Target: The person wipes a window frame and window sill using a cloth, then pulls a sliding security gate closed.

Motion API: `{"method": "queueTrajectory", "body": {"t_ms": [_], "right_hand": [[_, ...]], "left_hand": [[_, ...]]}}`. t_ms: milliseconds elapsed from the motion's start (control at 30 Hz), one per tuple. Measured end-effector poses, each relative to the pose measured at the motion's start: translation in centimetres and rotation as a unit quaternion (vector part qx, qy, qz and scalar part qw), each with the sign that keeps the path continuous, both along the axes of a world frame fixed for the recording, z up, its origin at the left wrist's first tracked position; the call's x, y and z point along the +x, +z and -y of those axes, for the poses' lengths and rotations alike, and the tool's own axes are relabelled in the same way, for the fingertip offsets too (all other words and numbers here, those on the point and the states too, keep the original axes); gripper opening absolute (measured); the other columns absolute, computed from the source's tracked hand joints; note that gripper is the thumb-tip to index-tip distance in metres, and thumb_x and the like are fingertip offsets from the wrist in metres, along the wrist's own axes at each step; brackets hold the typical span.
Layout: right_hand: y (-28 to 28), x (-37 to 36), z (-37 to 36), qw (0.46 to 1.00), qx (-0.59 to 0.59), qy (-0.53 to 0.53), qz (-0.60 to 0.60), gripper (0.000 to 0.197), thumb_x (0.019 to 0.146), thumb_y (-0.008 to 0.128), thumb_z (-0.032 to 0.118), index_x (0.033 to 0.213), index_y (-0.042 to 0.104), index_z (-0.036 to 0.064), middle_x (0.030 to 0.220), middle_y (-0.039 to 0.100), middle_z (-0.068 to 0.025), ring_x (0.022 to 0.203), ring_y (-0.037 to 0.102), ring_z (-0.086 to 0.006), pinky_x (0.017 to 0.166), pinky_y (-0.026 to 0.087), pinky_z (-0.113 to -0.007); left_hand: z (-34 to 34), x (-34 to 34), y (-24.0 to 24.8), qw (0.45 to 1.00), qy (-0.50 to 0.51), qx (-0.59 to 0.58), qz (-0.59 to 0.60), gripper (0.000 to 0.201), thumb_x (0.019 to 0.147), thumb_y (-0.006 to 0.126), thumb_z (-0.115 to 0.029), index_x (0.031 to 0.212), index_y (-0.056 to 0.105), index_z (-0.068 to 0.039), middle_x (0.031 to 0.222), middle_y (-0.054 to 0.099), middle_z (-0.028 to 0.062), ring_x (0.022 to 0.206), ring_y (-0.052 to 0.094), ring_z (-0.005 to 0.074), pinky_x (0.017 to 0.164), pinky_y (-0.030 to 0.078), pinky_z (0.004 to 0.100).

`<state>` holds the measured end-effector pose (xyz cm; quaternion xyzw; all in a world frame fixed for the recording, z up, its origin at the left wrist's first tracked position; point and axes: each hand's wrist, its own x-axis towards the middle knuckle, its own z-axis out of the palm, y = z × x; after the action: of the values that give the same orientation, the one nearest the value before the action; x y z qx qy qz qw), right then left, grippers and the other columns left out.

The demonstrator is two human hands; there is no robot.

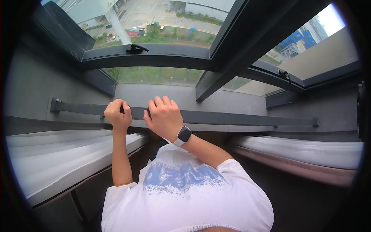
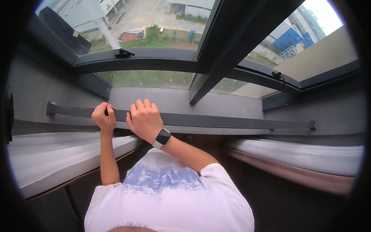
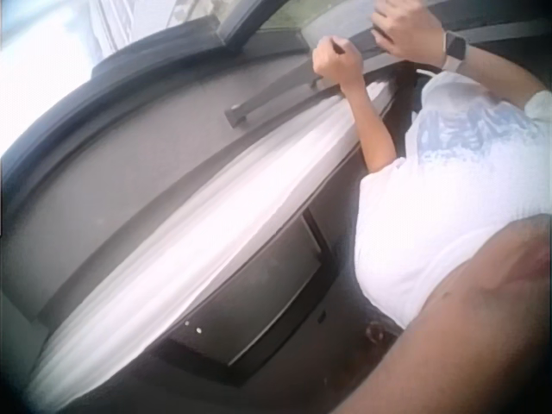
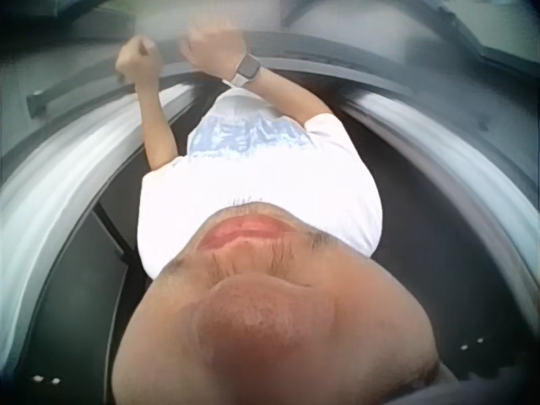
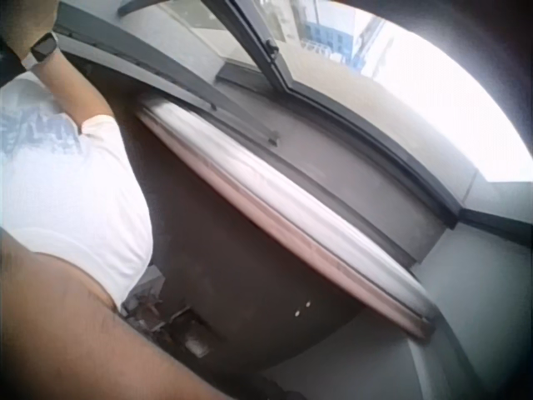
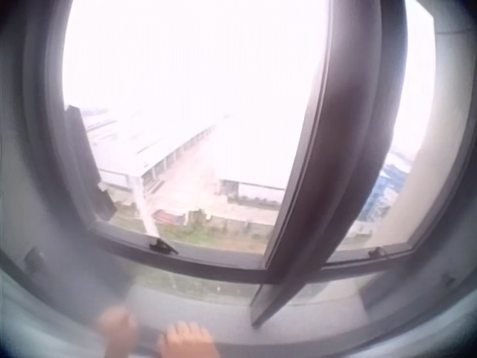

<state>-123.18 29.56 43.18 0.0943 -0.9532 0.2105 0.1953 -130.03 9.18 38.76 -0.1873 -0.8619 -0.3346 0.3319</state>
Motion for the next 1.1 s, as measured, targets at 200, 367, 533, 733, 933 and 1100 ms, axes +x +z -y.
{"method": "queueTrajectory", "body": {"t_ms": [200, 367, 533, 733, 933, 1100], "right_hand": [[0.3, 1.6, -5.0, 0.998, -0.027, -0.019, 0.050, 0.024, 0.099, 0.072, 0.029, 0.087, 0.071, 0.0081, 0.088, 0.066, -0.0074, 0.085, 0.065, -0.0300, 0.074, 0.052, -0.045], [0.8, 6.5, -15.5, 0.982, -0.023, -0.175, 0.064, 0.023, 0.096, 0.073, 0.024, 0.082, 0.072, 0.0063, 0.082, 0.068, -0.0085, 0.081, 0.066, -0.0344, 0.071, 0.051, -0.049], [0.1, 7.1, -16.4, 0.973, -0.014, -0.232, 0.007, 0.022, 0.095, 0.072, 0.023, 0.081, 0.072, 0.0057, 0.082, 0.069, -0.0101, 0.080, 0.065, -0.0354, 0.072, 0.051, -0.049], [0.2, 3.4, -8.3, 0.995, -0.002, -0.088, 0.039, 0.021, 0.094, 0.073, 0.023, 0.083, 0.071, 0.0047, 0.085, 0.067, -0.0089, 0.083, 0.065, -0.0307, 0.074, 0.050, -0.045], [0.4, 1.0, -2.4, 1.000, 0.007, -0.024, 0.007, 0.021, 0.096, 0.074, 0.024, 0.085, 0.071, 0.0063, 0.087, 0.066, -0.0081, 0.085, 0.065, -0.0285, 0.076, 0.052, -0.042], [0.5, 2.9, -6.2, 0.999, -0.043, 0.002, 0.007, 0.017, 0.095, 0.076, 0.025, 0.091, 0.072, 0.0083, 0.090, 0.066, -0.0057, 0.087, 0.065, -0.0278, 0.075, 0.051, -0.041]], "left_hand": [[0.2, 0.0, 0.5, 1.000, -0.015, -0.004, 0.011, 0.016, 0.088, 0.064, -0.007, 0.073, 0.059, -0.005, 0.067, 0.059, 0.0114, 0.059, 0.056, 0.0332, 0.058, 0.043, 0.0422], [0.5, 0.4, 0.3, 1.000, -0.003, -0.011, 0.006, 0.016, 0.086, 0.063, -0.009, 0.071, 0.058, -0.006, 0.066, 0.058, 0.0108, 0.058, 0.054, 0.0326, 0.057, 0.042, 0.0417], [0.2, 0.3, -0.2, 1.000, 0.004, -0.010, 0.002, 0.014, 0.082, 0.062, -0.011, 0.070, 0.058, -0.007, 0.065, 0.058, 0.0103, 0.057, 0.054, 0.0319, 0.056, 0.041, 0.0419], [0.2, 0.2, -0.1, 1.000, 0.003, -0.016, -0.001, 0.013, 0.082, 0.062, -0.011, 0.070, 0.058, -0.007, 0.065, 0.058, 0.0098, 0.057, 0.054, 0.0319, 0.056, 0.042, 0.0420], [0.1, 0.0, 0.7, 0.999, -0.017, -0.031, 0.007, 0.013, 0.086, 0.063, -0.010, 0.074, 0.059, -0.007, 0.068, 0.059, 0.0098, 0.059, 0.055, 0.0324, 0.058, 0.043, 0.0416], [0.6, 0.3, 0.7, 0.999, -0.021, -0.037, 0.023, 0.013, 0.087, 0.062, -0.010, 0.075, 0.059, -0.007, 0.070, 0.060, 0.0101, 0.061, 0.057, 0.0329, 0.059, 0.044, 0.0416]]}}
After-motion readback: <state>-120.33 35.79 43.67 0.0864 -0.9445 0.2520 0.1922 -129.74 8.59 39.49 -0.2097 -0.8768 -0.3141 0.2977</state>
